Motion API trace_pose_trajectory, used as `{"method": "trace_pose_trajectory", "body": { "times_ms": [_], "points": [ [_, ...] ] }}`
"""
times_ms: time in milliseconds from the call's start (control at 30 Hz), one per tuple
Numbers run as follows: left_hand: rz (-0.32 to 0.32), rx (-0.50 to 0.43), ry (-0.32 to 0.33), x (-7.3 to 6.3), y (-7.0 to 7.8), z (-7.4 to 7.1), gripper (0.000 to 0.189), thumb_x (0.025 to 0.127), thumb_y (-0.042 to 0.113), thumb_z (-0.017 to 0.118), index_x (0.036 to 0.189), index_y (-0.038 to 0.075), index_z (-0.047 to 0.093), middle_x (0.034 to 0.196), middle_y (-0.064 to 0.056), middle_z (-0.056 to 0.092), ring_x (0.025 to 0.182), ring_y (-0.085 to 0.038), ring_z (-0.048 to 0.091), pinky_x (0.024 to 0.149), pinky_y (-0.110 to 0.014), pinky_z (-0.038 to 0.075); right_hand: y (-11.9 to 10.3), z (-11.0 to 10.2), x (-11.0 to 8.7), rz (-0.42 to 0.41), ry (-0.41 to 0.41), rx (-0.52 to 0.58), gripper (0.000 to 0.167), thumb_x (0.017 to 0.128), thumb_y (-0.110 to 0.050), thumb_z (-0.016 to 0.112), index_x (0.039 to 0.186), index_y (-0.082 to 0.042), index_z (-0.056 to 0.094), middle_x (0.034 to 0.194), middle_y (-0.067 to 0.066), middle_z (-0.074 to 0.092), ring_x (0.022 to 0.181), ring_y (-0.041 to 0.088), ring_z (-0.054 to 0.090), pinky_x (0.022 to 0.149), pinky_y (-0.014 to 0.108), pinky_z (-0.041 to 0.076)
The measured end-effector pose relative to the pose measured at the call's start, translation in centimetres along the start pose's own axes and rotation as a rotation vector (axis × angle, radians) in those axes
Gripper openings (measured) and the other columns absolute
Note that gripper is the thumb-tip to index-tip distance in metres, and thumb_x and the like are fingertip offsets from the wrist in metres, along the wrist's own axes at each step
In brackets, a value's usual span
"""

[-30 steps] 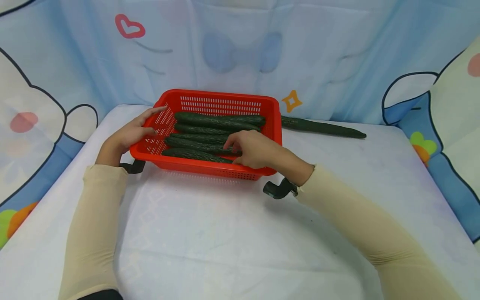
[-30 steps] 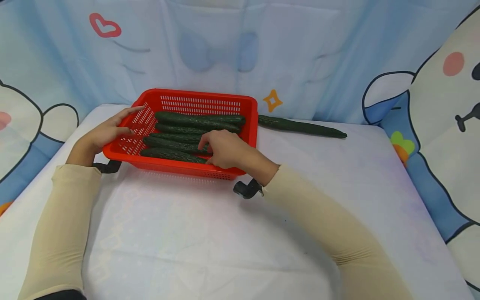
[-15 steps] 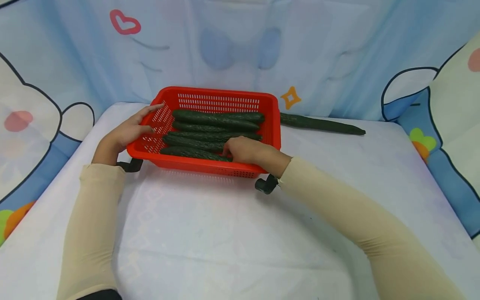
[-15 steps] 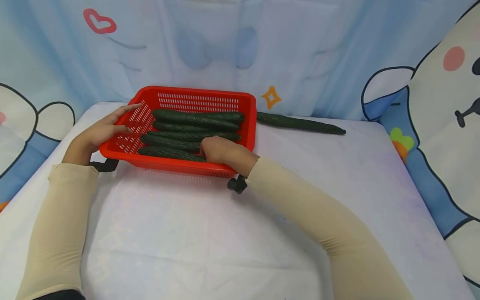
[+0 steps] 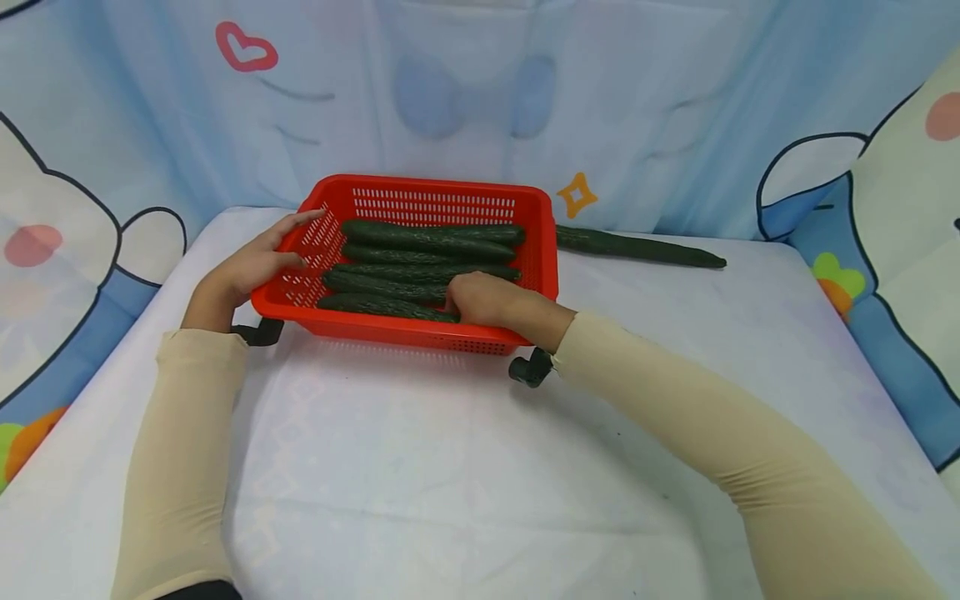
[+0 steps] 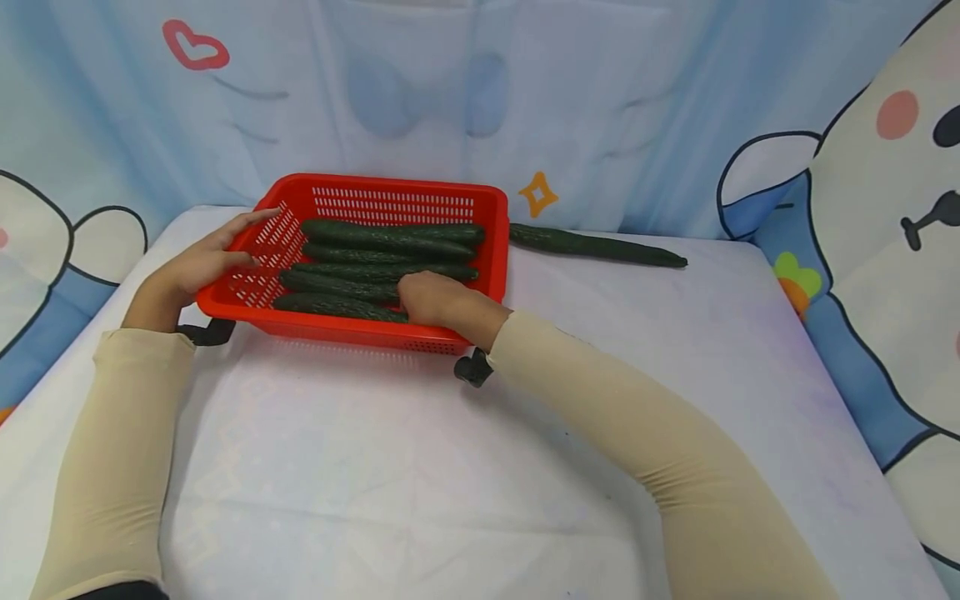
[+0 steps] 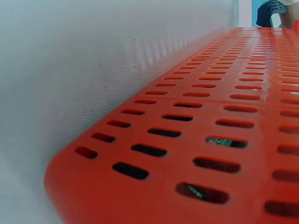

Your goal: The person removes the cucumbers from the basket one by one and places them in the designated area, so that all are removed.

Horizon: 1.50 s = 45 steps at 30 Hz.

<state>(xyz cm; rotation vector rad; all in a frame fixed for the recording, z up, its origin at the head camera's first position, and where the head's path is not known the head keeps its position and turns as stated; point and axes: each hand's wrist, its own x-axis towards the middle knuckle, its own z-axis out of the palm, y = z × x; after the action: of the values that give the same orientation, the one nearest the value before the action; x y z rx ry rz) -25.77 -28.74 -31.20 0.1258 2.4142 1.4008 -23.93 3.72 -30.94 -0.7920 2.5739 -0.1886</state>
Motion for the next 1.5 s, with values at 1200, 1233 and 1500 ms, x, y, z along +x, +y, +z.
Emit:
{"method": "trace_pose_trajectory", "body": {
  "times_ms": [1200, 1233, 1500],
  "points": [
    [0.01, -0.01, -0.007, 0.1, -0.2, -0.2, 0.071, 0.101, 0.009, 0.041, 0.156, 0.044, 0.014, 0.155, -0.014, 0.028, 0.095, -0.016, 0.063, 0.077, -0.028, 0.059, 0.2, 0.2, -1.1, -0.157, 0.382, 0.058, 0.041, 0.092, -0.033, 0.068, 0.13, -0.025, 0.057, 0.122, 0.001, 0.067, 0.095, 0.017, 0.064, 0.081, 0.034, 0.057],
    [0.011, -0.012, -0.008, 0.1, -0.2, -0.2, 0.071, 0.101, 0.009, 0.041, 0.156, 0.044, 0.014, 0.155, -0.015, 0.028, 0.096, -0.017, 0.063, 0.077, -0.028, 0.059, 0.1, 0.2, -1.1, -0.153, 0.4, 0.055, 0.041, 0.091, -0.034, 0.069, 0.13, -0.025, 0.058, 0.127, 0.0, 0.065, 0.103, 0.017, 0.064, 0.087, 0.035, 0.057],
    [0.007, -0.038, -0.004, 0.1, -0.1, 0.1, 0.07, 0.101, 0.009, 0.041, 0.155, 0.044, 0.016, 0.152, -0.016, 0.03, 0.094, -0.017, 0.065, 0.078, -0.03, 0.06, -0.1, 0.2, -2.0, -0.141, 0.512, 0.025, 0.039, 0.091, -0.035, 0.069, 0.129, -0.025, 0.062, 0.127, 0.0, 0.066, 0.105, 0.017, 0.065, 0.082, 0.034, 0.058]
  ]
}}
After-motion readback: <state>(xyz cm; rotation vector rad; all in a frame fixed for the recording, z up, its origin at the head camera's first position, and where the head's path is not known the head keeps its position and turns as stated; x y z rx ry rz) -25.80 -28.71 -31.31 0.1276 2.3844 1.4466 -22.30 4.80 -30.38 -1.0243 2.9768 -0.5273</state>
